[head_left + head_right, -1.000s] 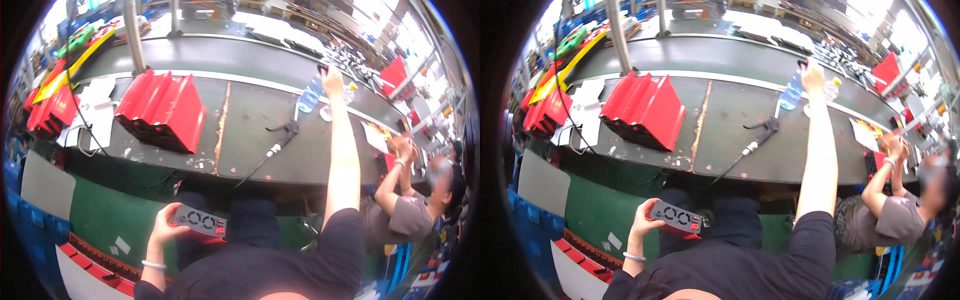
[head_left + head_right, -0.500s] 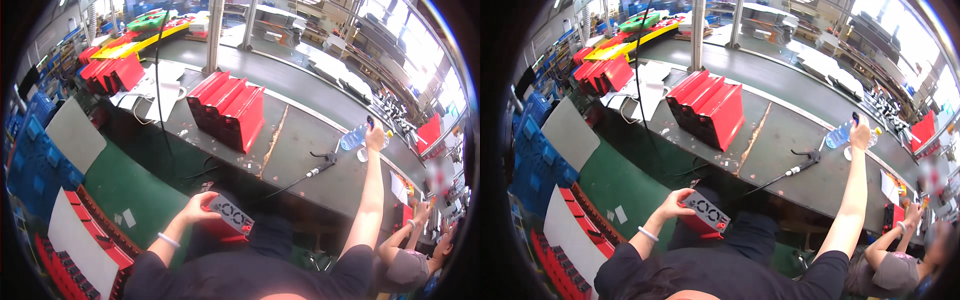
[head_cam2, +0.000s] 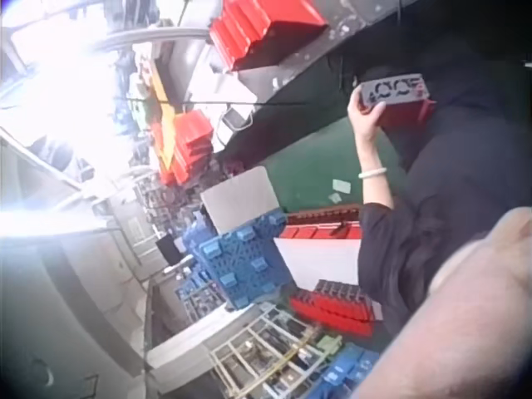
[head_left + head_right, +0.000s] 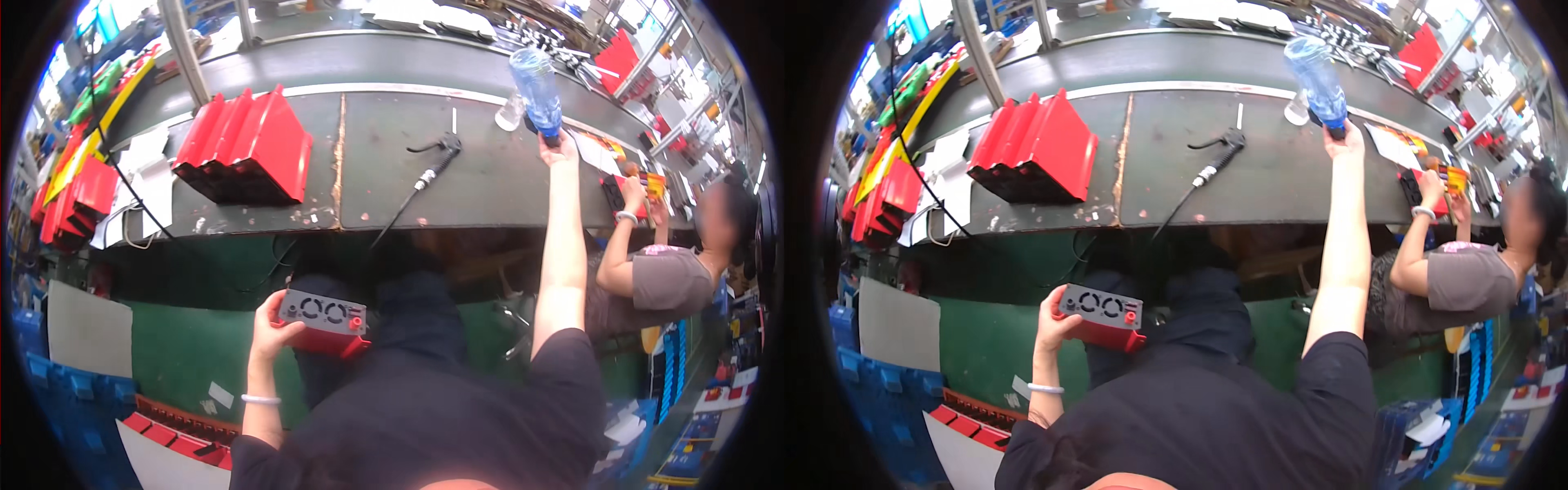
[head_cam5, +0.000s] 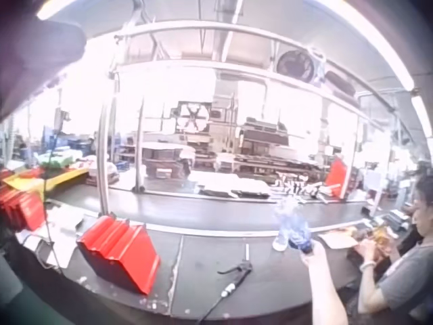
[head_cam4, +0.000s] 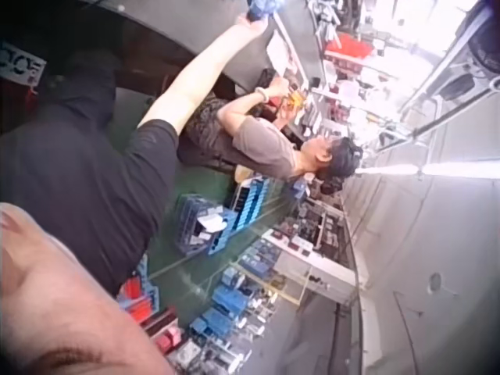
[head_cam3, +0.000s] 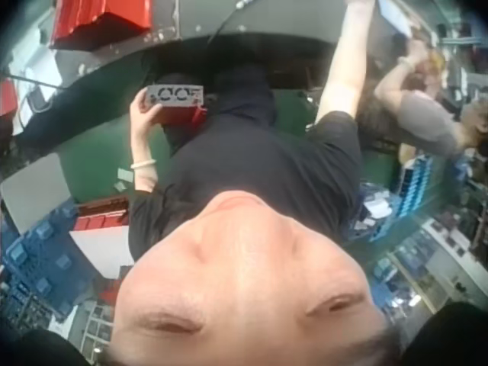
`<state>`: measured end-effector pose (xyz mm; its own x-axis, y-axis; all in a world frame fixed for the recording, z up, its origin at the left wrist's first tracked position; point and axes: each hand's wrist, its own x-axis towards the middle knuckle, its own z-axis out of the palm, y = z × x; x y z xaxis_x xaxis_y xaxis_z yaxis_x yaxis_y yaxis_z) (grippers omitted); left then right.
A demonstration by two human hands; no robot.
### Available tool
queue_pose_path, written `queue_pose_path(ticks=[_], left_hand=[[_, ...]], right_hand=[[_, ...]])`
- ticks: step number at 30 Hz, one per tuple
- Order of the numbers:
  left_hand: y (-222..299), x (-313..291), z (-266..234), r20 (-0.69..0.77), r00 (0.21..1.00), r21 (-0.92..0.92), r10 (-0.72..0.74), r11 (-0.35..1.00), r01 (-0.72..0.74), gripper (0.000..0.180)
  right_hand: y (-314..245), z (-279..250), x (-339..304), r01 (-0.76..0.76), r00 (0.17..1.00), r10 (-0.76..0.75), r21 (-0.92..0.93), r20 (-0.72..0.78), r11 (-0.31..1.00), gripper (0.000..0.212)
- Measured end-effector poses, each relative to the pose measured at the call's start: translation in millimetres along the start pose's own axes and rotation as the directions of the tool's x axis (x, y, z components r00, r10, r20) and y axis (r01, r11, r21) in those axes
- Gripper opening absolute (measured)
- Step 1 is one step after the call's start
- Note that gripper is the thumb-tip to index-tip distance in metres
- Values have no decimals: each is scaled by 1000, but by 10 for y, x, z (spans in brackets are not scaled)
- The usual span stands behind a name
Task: Cleaning and inspecting red electronic power inverter housings with a cloth and an air nozzle.
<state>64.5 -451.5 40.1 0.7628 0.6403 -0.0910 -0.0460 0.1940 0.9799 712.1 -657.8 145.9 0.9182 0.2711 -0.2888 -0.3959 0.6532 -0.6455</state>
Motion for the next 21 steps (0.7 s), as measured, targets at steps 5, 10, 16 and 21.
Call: queue_pose_path(ticks=[5, 10, 16, 21], left_hand=[[-24, -16, -11, -5, 1000, -15, -3, 1000, 3, 65], [-63, -33, -40, -22, 1000, -27, -21, 999, 20, 67], [-42, 20, -39, -40, 999, -15, -35, 999, 34, 70], [-9, 6, -17, -74, 995, 10, -61, 998, 62, 69]], right_hand=[[93, -139, -72, -28, 997, 38, 134, -67, 991, 19], [213, 432, -110, 494, 845, -519, -185, -128, 850, 21], [172, 1203, -338, 621, 175, -843, -721, 509, -307, 26], [583, 1428, 9, 607, 85, -610, -527, 788, -595, 25]])
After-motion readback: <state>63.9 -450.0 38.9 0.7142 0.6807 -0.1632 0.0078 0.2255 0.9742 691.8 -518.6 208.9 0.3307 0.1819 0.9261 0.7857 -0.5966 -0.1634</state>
